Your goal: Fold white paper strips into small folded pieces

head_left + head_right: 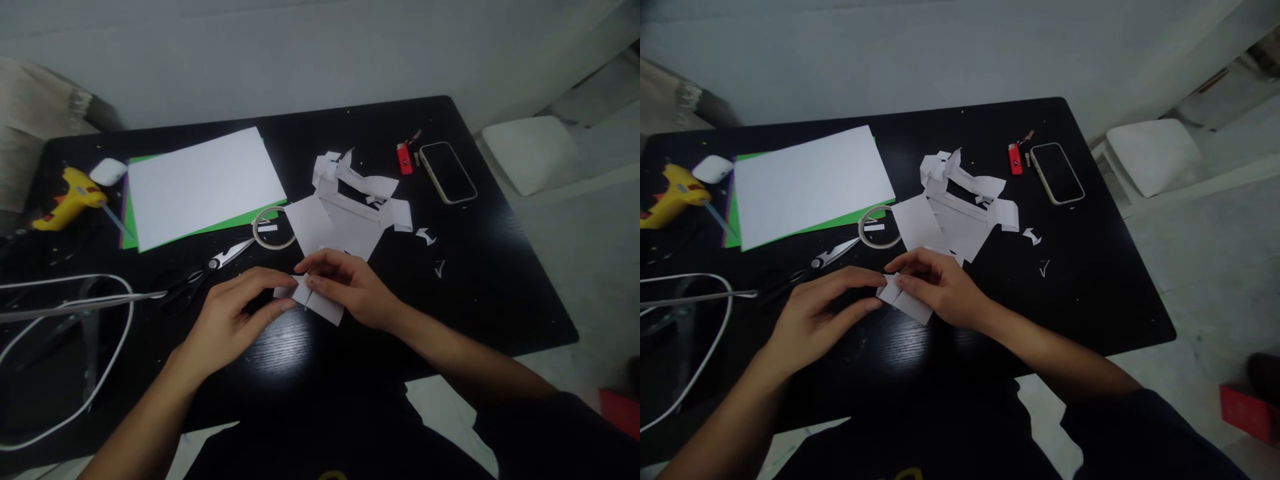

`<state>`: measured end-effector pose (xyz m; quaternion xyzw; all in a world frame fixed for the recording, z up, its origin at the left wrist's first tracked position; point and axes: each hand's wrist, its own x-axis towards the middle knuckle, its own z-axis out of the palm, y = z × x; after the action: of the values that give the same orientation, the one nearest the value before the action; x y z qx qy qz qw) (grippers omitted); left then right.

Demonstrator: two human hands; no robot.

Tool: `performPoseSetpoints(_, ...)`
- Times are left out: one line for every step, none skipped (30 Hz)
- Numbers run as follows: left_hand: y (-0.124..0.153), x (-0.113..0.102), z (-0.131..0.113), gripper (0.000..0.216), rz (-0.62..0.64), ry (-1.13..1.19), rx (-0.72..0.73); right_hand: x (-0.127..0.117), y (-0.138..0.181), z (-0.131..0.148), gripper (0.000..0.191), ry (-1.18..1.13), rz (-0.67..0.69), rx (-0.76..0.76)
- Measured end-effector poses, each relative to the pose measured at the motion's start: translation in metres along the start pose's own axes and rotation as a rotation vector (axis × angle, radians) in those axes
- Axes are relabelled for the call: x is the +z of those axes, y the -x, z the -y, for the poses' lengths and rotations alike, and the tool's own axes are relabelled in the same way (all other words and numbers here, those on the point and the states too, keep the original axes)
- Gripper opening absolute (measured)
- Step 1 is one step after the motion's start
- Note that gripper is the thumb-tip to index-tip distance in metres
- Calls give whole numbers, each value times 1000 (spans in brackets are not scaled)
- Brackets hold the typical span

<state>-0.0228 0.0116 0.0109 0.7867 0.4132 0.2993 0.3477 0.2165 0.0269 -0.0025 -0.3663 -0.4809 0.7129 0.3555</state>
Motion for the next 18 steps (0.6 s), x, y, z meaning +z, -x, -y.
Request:
performPoseSetpoints(0, 0, 0, 20, -3, 4, -7, 0, 0, 0, 16, 1, -2, -3)
performPoseSetpoints(0, 1, 0, 19, -6, 9, -12, 0, 0, 0, 16, 4, -4, -4)
performPoseSetpoints(0, 2, 0, 18, -10, 15, -15, 1, 1, 0, 16, 5, -6, -5)
performPoseSetpoints(0, 3, 0, 18, -15, 23, -18, 1, 1, 0, 16, 5, -9, -3)
performPoseSetpoints(-1, 4, 0, 18, -20, 30, -20, 2, 1, 0, 16, 3, -13, -4)
performPoseSetpoints(-1, 5, 0, 18, -25, 36, -21, 2, 2, 0, 16, 2, -14, -7)
performPoseSetpoints(-1, 6, 0, 19, -32, 41, -18, 3, 2, -1, 17, 3, -16, -17)
performPoseSetpoints(-2, 7, 0, 19, -38, 46, -11, 4, 2, -2, 19, 6, -15, -24)
performPoseSetpoints(-2, 8, 0, 19, -45, 50, -3, 5, 2, -2, 22, 11, -14, -32)
performPoseSetpoints(-2, 9, 1, 19, -49, 52, 6, 5, 2, -2, 24, 18, -13, -37)
performPoseSetpoints(-2, 9, 1, 18, -52, 52, 16, 6, 2, -3, 25, 24, -10, -36)
performPoseSetpoints(-2, 9, 2, 18, -54, 50, 24, 6, 2, -3, 25, 24, -8, -32)
performPoseSetpoints(-1, 9, 2, 17, -53, 45, 31, 6, 1, -3, 25, 19, -6, -30)
performPoseSetpoints(-1, 9, 2, 17, -50, 39, 37, 5, 1, -3, 25, 10, -3, -28)
performPoseSetpoints(0, 8, 2, 16, -47, 32, 43, 5, 1, -3, 26, -3, 0, -27)
performPoseSetpoints(1, 8, 2, 16, -43, 24, 48, 4, 1, -3, 28, -16, 4, -28)
performPoseSetpoints(1, 8, 1, 15, -39, 17, 48, 3, 1, -3, 31, -26, 8, -29)
performPoseSetpoints(1, 8, 1, 15, -35, 9, 46, 3, 1, -3, 34, -28, 11, -30)
